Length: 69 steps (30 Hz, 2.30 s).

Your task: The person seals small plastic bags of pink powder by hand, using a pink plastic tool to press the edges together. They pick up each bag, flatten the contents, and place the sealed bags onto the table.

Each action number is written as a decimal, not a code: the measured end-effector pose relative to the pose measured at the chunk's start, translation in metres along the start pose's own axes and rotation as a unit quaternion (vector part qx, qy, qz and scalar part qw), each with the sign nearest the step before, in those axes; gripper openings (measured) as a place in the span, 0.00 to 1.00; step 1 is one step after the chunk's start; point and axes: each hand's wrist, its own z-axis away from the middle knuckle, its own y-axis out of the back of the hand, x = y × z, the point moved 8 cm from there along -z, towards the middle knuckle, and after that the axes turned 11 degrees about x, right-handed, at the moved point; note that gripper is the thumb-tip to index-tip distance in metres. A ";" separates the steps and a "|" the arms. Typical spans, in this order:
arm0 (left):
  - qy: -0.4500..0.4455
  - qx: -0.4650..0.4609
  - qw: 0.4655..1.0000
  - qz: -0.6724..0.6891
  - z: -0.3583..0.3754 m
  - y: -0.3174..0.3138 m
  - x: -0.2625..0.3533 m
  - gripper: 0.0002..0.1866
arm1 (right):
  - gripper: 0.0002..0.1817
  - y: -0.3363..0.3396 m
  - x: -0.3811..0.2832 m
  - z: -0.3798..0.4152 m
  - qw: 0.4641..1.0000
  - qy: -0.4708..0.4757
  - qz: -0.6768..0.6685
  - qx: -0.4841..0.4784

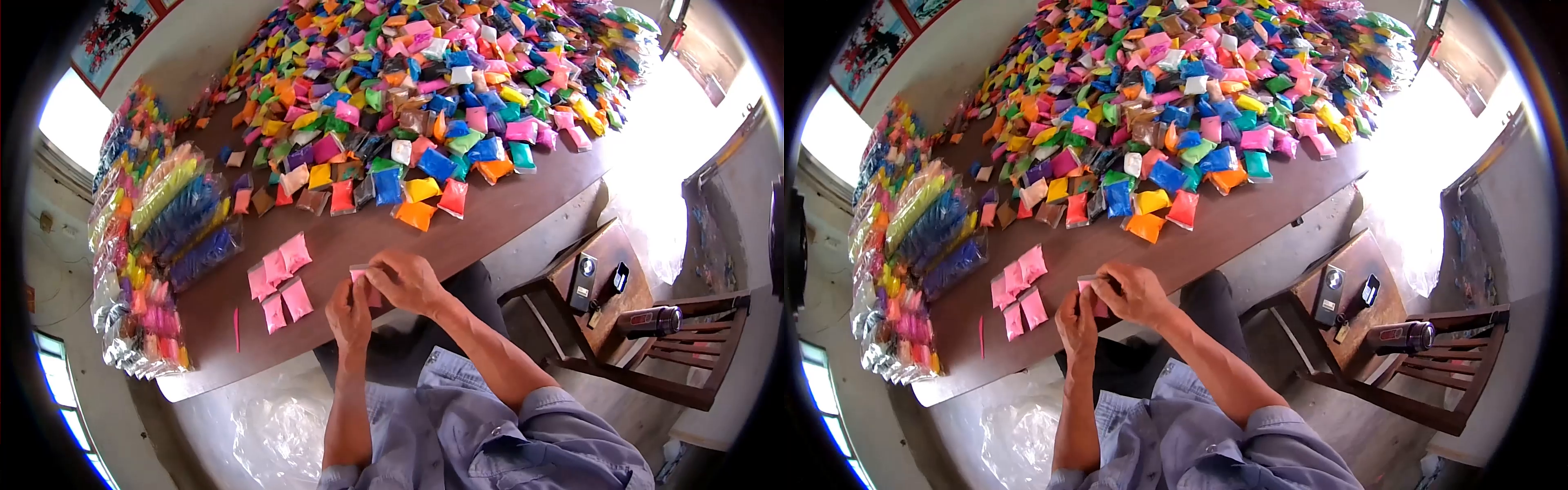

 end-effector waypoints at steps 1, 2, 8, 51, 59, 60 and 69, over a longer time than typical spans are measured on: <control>-0.006 0.008 1.000 -0.008 0.000 0.001 -0.001 0.13 | 0.11 0.000 0.000 0.000 1.000 0.006 0.007 0.005; -0.010 0.007 1.000 -0.008 0.001 0.001 -0.001 0.13 | 0.11 -0.001 0.001 -0.001 1.000 0.007 0.006 0.008; 0.003 -0.012 1.000 -0.008 -0.001 -0.003 0.018 0.15 | 0.11 0.001 0.012 -0.001 0.999 -0.002 -0.013 0.031; 0.060 -0.061 0.996 0.019 -0.005 -0.005 -0.013 0.21 | 0.13 0.007 0.025 -0.003 0.990 -0.097 -0.089 0.050; 0.015 -0.045 0.999 0.021 -0.005 0.001 -0.008 0.16 | 0.11 0.004 0.017 -0.002 0.993 -0.085 -0.071 0.039; 0.031 -0.056 0.997 0.035 -0.004 0.001 -0.005 0.15 | 0.11 0.004 0.022 -0.001 0.991 -0.108 -0.075 0.036; 0.089 -0.048 0.987 0.126 -0.005 0.003 -0.006 0.18 | 0.08 0.005 0.022 -0.001 0.990 -0.118 -0.074 0.009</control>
